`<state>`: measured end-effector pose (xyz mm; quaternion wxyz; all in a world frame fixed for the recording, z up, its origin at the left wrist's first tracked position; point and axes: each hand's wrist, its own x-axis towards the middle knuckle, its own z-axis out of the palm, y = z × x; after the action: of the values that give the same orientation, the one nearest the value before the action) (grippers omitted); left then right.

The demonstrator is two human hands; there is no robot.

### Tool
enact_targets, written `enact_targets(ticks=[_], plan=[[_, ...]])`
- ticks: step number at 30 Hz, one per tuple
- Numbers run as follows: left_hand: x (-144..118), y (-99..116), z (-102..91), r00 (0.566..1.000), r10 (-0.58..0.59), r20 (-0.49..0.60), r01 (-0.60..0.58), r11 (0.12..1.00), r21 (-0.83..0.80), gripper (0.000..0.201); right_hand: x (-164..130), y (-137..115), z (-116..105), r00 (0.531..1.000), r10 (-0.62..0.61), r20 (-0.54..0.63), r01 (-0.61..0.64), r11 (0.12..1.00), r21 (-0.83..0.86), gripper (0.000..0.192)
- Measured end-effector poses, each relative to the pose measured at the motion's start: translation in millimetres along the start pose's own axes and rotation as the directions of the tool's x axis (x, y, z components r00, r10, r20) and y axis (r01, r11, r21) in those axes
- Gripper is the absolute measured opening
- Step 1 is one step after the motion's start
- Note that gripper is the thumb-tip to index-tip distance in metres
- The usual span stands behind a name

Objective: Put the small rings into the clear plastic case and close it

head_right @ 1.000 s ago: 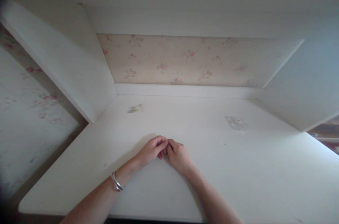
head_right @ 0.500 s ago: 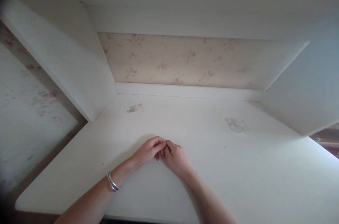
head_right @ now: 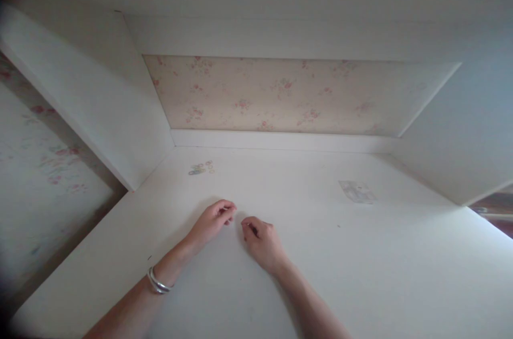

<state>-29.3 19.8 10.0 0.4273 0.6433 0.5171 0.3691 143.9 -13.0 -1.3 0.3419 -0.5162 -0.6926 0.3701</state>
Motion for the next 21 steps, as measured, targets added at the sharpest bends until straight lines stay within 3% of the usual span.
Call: enact_targets(ticks=[2, 4, 7, 11, 15, 18, 21], plan=[[16.8, -8.5, -15.1, 0.978, 0.143, -0.151, -0.106, 0.968, 0.226, 0.024, 0.5, 3.1, 0.5, 1.000, 0.026, 0.000, -0.026, 0.999, 0.019, 0.027], [38.2, -15.4, -32.8, 0.941, 0.276, -0.197, -0.157, 0.869, 0.469, 0.022, 0.6, 4.7, 0.6, 0.999, 0.029, 0.018, -0.029, 0.999, 0.026, 0.027], [72.2, -21.9, -60.4, 0.919, 0.332, -0.212, -0.095, 0.708, 0.699, 0.026, 0.0, 4.1, -0.7, 0.999, 0.011, 0.035, -0.012, 1.000, 0.026, 0.027], [107.2, -31.5, -88.1, 0.941, 0.224, -0.254, 0.084, 0.574, 0.815, 0.040, -0.7, 1.6, -2.7, 0.999, -0.024, 0.033, 0.023, 0.999, 0.023, 0.026], [125.2, -49.2, -98.9, 0.954, 0.021, -0.300, 0.243, 0.533, 0.811, 0.053, -0.7, 0.7, -3.0, 0.999, -0.033, 0.033, 0.033, 0.999, -0.007, 0.025], [133.3, -61.8, -99.3, 0.954, -0.050, -0.296, 0.277, 0.525, 0.804, 0.058, -0.9, 0.7, -3.2, 0.999, -0.039, 0.025, 0.040, 0.999, -0.025, 0.027], [140.7, -67.0, -97.0, 0.972, -0.018, -0.236, 0.208, 0.536, 0.818, 0.054, -1.1, 0.5, -3.7, 0.999, -0.038, 0.023, 0.038, 0.999, -0.021, 0.028]])
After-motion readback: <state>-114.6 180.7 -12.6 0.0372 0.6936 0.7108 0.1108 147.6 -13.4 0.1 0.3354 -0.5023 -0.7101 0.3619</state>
